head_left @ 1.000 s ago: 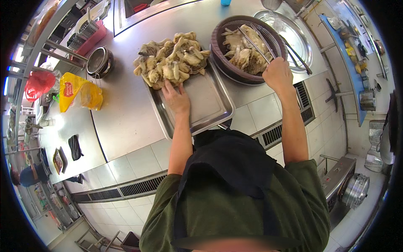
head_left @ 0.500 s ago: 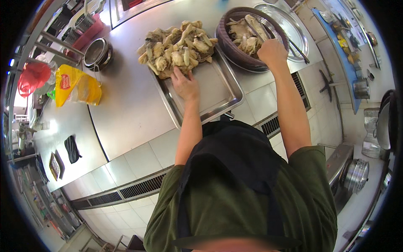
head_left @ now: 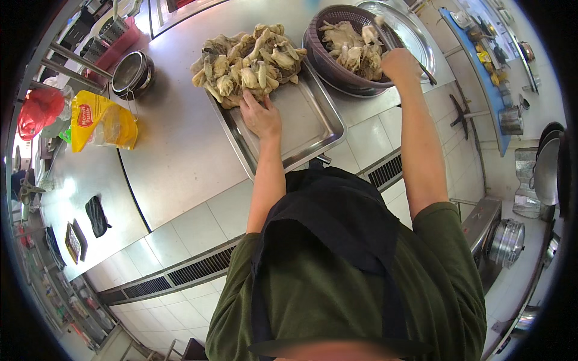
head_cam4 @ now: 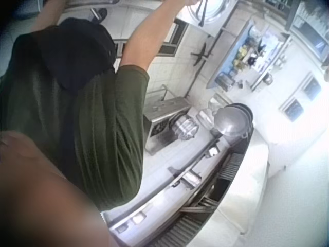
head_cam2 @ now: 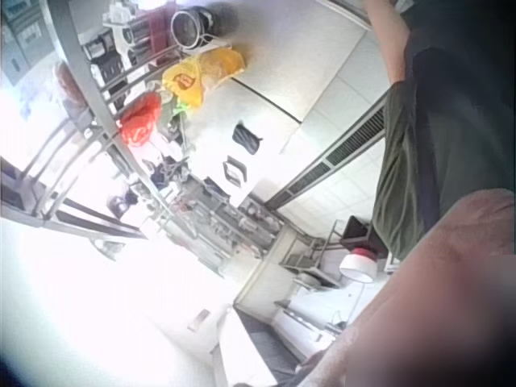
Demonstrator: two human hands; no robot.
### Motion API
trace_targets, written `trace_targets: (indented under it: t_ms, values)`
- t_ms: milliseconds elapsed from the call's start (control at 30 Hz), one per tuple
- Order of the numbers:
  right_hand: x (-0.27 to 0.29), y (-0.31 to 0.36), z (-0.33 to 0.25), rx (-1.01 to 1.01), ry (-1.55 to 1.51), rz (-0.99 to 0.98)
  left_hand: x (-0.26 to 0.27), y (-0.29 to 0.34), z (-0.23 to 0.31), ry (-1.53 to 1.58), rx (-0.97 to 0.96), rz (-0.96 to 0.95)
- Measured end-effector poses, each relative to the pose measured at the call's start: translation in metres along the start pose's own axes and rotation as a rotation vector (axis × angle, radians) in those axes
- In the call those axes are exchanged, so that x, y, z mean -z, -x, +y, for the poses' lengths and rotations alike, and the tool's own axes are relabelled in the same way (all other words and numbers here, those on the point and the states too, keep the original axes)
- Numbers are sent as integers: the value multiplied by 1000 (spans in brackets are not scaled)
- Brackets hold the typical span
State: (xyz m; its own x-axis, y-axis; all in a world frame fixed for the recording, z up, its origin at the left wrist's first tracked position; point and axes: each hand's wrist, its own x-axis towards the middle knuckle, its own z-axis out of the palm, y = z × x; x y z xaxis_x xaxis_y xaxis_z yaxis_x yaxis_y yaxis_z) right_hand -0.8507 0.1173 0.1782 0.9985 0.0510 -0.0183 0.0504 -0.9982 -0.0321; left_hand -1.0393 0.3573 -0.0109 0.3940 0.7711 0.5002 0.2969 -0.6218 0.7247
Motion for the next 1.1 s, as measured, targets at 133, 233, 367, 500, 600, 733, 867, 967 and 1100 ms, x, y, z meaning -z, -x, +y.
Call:
trace_targets:
  t_ms: [133, 233, 367, 500, 600, 733, 867, 967, 1100]
  values:
    - [12, -18, 29, -238, -349, -135, 0, -1, 2, 13, 65, -56]
    - [14, -27, 48, -303, -516, -172, 1, -1, 3, 18, 75, -62]
    - [12, -38, 68, -269, -584, -90, 0, 0, 2, 36, 34, -16]
    - [0, -35, 91, -211, -623, 14, -3, 0, 0, 47, -12, 14]
    - [-13, -28, 111, -216, -567, 125, -5, -2, -2, 111, -1, 16]
    - [-13, -24, 150, -33, -619, 266, -7, -4, -1, 202, 98, -29]
    - [10, -19, 178, 189, -576, 285, -7, -5, 2, 290, 155, -35]
    - [35, -11, 177, 338, -551, 242, -5, -4, 1, 292, 136, -23]
    - [69, -2, 158, 489, -678, -1, -8, -4, 0, 300, 153, -12]
